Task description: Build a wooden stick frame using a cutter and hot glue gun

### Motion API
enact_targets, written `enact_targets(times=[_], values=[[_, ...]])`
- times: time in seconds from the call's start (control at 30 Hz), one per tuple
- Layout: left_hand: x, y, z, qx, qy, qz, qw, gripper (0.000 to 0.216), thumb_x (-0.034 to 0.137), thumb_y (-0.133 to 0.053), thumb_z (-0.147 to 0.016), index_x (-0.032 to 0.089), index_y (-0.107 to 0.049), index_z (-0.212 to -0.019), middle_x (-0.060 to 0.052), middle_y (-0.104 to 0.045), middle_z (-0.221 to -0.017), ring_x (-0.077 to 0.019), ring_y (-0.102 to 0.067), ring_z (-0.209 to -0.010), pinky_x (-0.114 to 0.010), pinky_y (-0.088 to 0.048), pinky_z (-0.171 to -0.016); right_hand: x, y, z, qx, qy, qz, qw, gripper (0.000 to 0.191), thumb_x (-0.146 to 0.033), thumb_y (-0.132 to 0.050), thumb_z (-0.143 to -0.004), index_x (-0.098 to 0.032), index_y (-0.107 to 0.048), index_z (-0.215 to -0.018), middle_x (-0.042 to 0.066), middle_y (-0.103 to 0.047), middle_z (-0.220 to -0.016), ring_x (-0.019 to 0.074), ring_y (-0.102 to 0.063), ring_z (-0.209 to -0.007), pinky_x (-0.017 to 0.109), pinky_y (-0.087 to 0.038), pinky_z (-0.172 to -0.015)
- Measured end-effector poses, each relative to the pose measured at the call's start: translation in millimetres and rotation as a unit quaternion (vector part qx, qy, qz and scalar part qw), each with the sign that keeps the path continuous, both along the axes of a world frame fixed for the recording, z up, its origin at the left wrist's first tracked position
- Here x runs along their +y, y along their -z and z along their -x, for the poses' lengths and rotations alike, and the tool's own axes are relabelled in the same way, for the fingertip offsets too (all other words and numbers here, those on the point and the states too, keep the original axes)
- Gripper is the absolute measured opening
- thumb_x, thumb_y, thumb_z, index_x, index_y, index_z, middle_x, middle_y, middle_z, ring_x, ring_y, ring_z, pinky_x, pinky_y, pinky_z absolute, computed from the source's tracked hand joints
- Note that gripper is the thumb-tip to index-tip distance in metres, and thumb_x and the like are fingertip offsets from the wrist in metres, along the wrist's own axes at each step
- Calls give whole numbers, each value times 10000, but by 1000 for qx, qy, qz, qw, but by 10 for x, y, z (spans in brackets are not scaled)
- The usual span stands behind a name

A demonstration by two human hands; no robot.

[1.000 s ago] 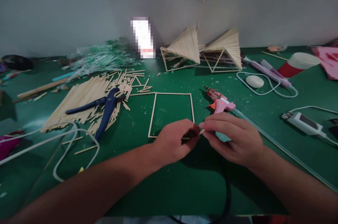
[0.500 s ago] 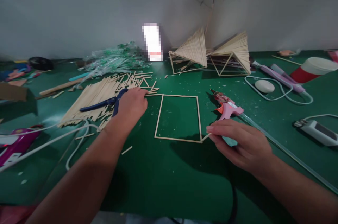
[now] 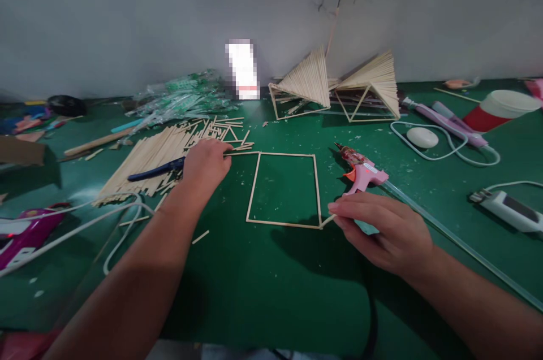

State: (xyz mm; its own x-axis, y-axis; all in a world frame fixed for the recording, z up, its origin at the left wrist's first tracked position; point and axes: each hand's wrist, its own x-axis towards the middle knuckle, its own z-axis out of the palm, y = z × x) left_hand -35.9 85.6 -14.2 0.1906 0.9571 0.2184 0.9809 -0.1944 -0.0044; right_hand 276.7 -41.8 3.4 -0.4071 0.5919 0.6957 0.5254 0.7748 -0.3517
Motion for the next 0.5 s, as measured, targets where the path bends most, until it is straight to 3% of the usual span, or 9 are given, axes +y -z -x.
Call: enact_targets(times=[0.23,0.5], values=[[1,-31,31,-21,-9,10,1000,182,219,-531,-780,198,-711,-769,-95,-701,-891,-294,-621,-894,-423,-488,-798,1,-9,-8,-8,-8,-5,1000,229,-88,-573,-838,-219,-596,-1025,20,-736,-855,129,-696,-765,227,-575,-681],[8,-67,95,-56,47,28,997,169,246,-496,-807,194,-656,-824,-90,-682,-944,-258,-598,-928,-398,-460,-866,9,-10,-14,-9,-8,-6,1000,193,-83,-577,-837,-186,-609,-997,36,-737,-850,122,-692,-774,215,-566,-695]])
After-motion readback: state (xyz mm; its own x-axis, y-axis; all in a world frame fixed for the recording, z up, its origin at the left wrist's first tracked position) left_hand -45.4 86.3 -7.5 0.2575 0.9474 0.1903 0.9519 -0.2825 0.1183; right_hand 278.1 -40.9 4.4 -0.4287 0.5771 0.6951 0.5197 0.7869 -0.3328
